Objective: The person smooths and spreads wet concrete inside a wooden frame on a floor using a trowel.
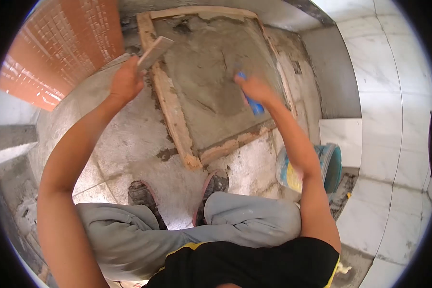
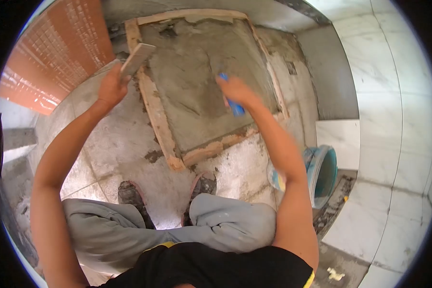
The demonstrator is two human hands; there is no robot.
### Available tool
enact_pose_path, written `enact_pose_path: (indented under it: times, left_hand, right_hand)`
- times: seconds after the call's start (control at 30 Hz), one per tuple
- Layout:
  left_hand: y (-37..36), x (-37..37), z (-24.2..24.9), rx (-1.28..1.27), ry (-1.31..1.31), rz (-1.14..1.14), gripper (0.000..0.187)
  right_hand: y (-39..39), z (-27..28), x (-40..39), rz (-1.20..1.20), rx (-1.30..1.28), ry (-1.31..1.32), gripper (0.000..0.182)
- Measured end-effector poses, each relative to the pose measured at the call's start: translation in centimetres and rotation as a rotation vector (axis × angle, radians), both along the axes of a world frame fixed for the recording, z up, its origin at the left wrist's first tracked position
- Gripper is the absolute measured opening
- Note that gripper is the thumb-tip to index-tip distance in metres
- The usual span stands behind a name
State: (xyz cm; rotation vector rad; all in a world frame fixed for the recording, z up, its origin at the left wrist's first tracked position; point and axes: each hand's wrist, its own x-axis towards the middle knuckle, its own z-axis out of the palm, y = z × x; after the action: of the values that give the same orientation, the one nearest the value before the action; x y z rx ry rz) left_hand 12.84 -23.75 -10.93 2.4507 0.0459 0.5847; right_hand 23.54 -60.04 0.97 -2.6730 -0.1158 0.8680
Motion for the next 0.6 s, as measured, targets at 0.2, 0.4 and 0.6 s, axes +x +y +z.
enact_pose_path:
  times: [0.2,0.4,0.6]
  left_hand:
    - [0.1,0.1,1.1,-0.064,0.118,-0.048,0.029]
    - [-0.4,-0.3,2.1,-0.063,0.122,-0.04,0.027]
    - [-0.4,-0.2,1.8,-0.079,0.113,-0.04,0.027]
  right_hand:
    - [-1.4,-5.5,4.4,0.38,-0.278,-0.402,0.054]
    - [1.5,-1.1,0.8,0.109,-0.172,-0.172,0.053]
    - [-2.9,-5.3,1.7,0.264,-0.152,-0.431,0.053]
